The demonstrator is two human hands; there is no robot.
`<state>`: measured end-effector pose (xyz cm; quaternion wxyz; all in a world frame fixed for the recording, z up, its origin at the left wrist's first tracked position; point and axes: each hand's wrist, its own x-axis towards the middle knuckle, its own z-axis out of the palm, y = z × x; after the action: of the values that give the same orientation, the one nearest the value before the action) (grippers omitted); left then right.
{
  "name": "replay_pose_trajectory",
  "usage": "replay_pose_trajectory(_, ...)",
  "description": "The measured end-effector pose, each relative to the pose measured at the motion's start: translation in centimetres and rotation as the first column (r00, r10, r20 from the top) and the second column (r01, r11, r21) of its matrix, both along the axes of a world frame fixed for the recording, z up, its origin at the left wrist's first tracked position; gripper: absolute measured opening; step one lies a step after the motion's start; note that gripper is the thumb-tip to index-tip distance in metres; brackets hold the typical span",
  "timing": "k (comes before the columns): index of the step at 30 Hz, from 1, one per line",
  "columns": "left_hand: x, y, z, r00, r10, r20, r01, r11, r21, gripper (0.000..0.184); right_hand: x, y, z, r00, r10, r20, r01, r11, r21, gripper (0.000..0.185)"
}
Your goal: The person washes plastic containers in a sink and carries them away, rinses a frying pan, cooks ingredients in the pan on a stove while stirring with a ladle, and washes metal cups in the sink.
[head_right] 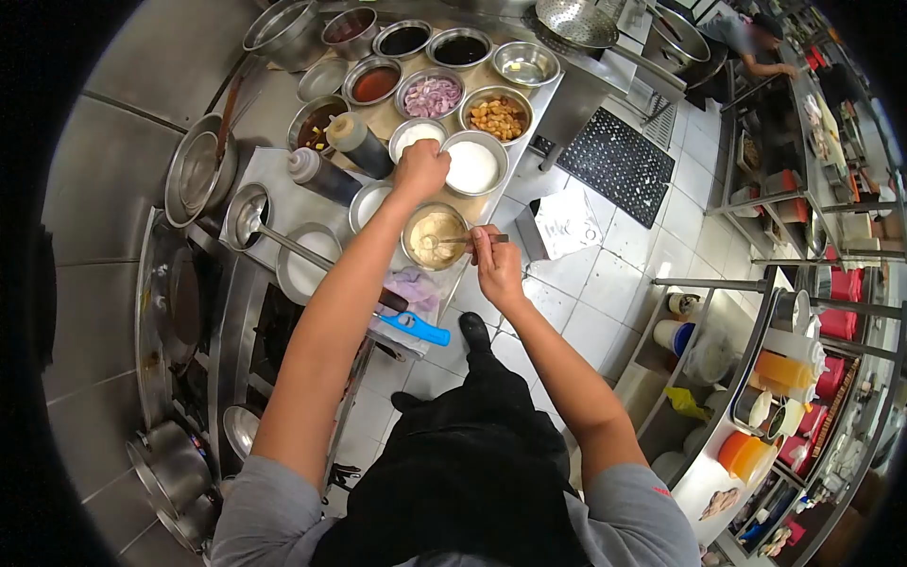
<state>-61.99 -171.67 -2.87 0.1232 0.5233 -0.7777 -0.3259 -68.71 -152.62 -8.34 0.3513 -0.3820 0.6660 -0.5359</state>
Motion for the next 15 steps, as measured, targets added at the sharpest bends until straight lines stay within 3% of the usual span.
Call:
replay_pose_trajectory(2, 0.0, 0.2, -0.5, 0.999, 0.036, 0.035, -0.034, 0.998, -0.054, 0.027, -0.3, 0.6, -0.8, 0.998, -0.041, 0.044, 0.042, 0.999, -0.027, 0.037)
replay_pose_trajectory(4, 1.5, -0.8, -5.4, 0.998, -0.032, 0.051, 0.045, 0.961, -0.274, 0.024, -0.5, 1.2, -1.9, 1.0, -0.004, 0.0, 0.004, 1.0, 0.002, 0.041)
replay_pose_trajectory(5, 2.0, -0.7, -4.2, 0.903, -0.263, 0.341, 0.385, 0.847, -0.366, 0.026, -0.2, 1.2, -2.7, 0.999, -0.03, -0.014, 0.03, 0.999, 0.017, 0.042)
replay_pose_trajectory(6, 2.1, -2.5, -7.0, 0.764, -0.289, 0.577, 0.556, 0.748, -0.362, 0.025, 0.1, 1.2, -3.8, 0.995, -0.067, -0.079, 0.052, 0.983, -0.175, 0.044)
replay_pose_trajectory(7, 3.0, -4.7, -11.8, 0.941, -0.189, 0.279, 0.289, 0.879, -0.378, 0.025, 0.1, 1.1, -2.2, 0.99, -0.089, 0.105, 0.092, 0.995, -0.028, 0.036)
replay_pose_trajectory(8, 1.8, -1.5, -5.6, 0.993, -0.055, 0.101, 0.081, 0.956, -0.281, 0.03, 0.3, 1.0, -1.6, 0.99, -0.123, 0.065, 0.131, 0.98, -0.15, 0.036)
replay_pose_trajectory(11, 1.8, -1.0, -4.6, 0.99, -0.06, 0.126, 0.081, 0.982, -0.172, 0.034, 0.1, 1.5, 1.0, 0.985, -0.147, 0.091, 0.156, 0.983, -0.096, 0.038)
replay_pose_trajectory(14, 2.7, -0.7, -5.7, 0.994, -0.058, 0.091, 0.077, 0.97, -0.229, 0.036, 0.1, 2.4, 0.5, 0.984, -0.146, 0.101, 0.156, 0.983, -0.099, 0.037)
replay_pose_trajectory(15, 3.1, -1.3, -6.1, 0.995, -0.061, 0.085, 0.082, 0.959, -0.27, 0.037, 0.1, 2.6, -0.7, 0.982, -0.187, 0.019, 0.188, 0.97, -0.151, 0.039)
